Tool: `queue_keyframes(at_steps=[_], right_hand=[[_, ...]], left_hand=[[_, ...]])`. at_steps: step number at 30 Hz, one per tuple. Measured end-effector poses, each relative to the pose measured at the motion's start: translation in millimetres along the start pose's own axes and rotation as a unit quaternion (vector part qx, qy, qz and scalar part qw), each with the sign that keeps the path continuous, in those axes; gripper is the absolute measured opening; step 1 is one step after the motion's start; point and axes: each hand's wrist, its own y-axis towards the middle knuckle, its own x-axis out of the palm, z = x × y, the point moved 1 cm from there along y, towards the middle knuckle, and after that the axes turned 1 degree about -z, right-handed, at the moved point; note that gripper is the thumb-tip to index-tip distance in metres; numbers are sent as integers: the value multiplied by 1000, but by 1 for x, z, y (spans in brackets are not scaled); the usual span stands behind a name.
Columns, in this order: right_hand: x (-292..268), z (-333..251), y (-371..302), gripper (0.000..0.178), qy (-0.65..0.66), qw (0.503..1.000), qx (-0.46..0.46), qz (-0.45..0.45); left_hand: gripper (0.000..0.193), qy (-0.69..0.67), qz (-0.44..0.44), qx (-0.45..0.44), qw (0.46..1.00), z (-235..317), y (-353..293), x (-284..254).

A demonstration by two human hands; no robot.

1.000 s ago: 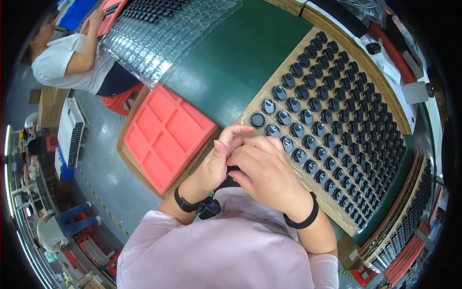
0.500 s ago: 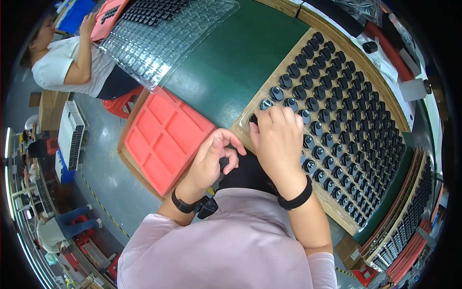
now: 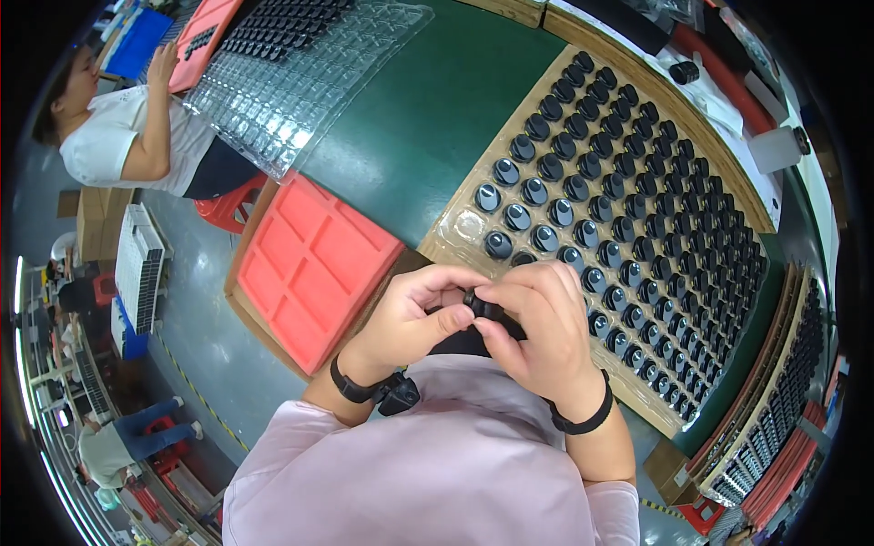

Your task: The person picks up a knob and a plastic component from a tray, presses them together by hand, and returns the assembled unit to the tray. This process is repeated multiple times, occasionally reaching for a coiled cable from a shelf to join with the components.

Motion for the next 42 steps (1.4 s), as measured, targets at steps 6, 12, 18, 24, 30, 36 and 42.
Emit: queue_keyframes(at_steps=[6,12,18,24,30,36,42], right_hand=[[-13,3,-24,27,497,787,347,115],[-21,-2,-36,28,361,890,200,194],[-22,-9,-23,26,24,997,27,66],[-17,-10,-22,21,228,962,126,86],[-14,-15,-30,17,310,921,191,136],[-11,-17,-28,24,215,949,197,121],[-15,-16,-28,39,301,915,237,126]], left_hand=[[53,-3,11,43,999,5,9,27],[49,135,32,159,977,-4,12,39],[42,279,11,265,923,-2,14,44],[40,276,18,254,927,-3,13,41],[44,315,0,256,914,7,16,43],[42,269,-15,262,927,3,17,45],[43,261,-10,268,927,-1,17,41]])
